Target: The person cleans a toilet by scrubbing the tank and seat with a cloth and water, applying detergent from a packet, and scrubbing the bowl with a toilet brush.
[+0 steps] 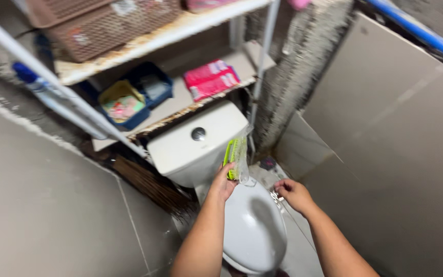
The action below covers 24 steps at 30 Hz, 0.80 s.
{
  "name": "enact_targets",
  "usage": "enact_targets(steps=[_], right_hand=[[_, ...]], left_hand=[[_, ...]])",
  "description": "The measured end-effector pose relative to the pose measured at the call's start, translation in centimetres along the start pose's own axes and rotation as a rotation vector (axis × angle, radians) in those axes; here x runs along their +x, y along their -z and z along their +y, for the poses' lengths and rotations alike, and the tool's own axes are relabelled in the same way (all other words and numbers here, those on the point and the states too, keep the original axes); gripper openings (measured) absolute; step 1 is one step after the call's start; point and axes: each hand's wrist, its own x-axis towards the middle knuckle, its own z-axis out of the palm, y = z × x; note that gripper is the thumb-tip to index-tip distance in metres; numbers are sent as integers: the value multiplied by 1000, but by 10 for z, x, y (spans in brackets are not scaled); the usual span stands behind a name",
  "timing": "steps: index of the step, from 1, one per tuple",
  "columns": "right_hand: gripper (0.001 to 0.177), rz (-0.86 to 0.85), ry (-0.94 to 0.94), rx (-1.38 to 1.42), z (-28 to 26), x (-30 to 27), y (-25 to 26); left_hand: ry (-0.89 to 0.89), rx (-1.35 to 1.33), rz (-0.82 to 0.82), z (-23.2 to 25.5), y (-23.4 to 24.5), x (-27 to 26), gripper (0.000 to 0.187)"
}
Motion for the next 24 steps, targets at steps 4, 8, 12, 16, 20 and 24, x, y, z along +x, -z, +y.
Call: enact_targets(steps=[4, 8, 12, 16, 20, 24], right_hand=[[20, 51, -20, 37, 20, -34, 31], [20, 93, -18, 90, 61, -68, 68], [22, 157, 7, 76, 128, -124, 118], [22, 256, -15, 8, 205, -217, 187], [22, 417, -122, -227, 274, -321, 273], [25, 538, -309, -400, 301, -398, 324]], left_hand=[[122, 65, -69, -38, -32, -33, 55], [211, 187, -81, -83, -66, -66, 54], [224, 371, -68, -154, -88, -100, 43], [253, 494, -21, -252, -113, -142, 37], [348, 581, -5, -354, -138, -196, 35], [451, 699, -47, -427, -159, -234, 35]])
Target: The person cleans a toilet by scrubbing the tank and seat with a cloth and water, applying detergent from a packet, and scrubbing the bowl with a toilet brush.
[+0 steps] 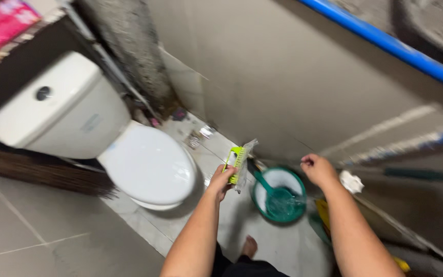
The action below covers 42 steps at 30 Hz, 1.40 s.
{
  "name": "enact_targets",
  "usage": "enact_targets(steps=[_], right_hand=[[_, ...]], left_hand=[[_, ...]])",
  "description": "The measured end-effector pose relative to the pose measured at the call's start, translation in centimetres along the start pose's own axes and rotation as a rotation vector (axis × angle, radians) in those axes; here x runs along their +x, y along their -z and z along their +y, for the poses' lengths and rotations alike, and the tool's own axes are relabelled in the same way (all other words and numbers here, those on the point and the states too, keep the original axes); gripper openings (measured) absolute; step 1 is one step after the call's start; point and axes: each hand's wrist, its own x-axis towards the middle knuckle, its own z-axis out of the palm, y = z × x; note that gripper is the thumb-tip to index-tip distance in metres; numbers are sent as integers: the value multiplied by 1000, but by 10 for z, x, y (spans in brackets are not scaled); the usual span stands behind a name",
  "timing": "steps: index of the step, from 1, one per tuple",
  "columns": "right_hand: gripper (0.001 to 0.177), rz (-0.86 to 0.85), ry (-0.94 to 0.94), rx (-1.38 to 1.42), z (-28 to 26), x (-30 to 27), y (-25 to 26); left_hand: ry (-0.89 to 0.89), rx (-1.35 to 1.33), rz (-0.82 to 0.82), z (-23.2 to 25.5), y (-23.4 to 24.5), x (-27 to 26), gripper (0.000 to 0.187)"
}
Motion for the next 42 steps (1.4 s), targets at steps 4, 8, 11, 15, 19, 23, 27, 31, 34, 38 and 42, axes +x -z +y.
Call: enact_targets(steps=[4, 8, 11, 15, 19, 23, 27, 31, 34, 38, 42], right_hand=[[30, 98, -117, -295, 12, -40, 42], [36, 59, -284, -371, 26, -60, 50], [34, 239, -115, -384, 68, -57, 30], [36, 257, -182, -303, 107, -44, 25], [55, 192, -396, -189, 89, -51, 60], [54, 32, -524, -326, 40, -60, 98], [60, 264, -246, -517, 9, -71, 84], [31, 433, 307, -6, 31, -51, -37], [25, 4, 41, 280, 96, -4, -145], [30, -380, -552, 796, 190, 43, -238], [41, -489, -795, 946, 223, 78, -311]], left_hand=[[19, 133, -48, -39, -37, -5, 36], [66, 215, -94, -53, -59, 3, 37], [74, 273, -128, -64, -64, 9, 37], [97, 271, -142, -81, -60, 16, 38], [105, 304, -150, -86, -58, 17, 40], [125, 303, -128, -99, -56, 18, 42], [104, 241, -67, -122, -57, 25, 45], [67, 129, 48, -156, -72, 48, 47], [6, 20, 122, -186, -83, 68, 48], [-17, 20, 190, -233, -80, 98, 47], [-56, 17, 197, -270, -56, 142, 48]])
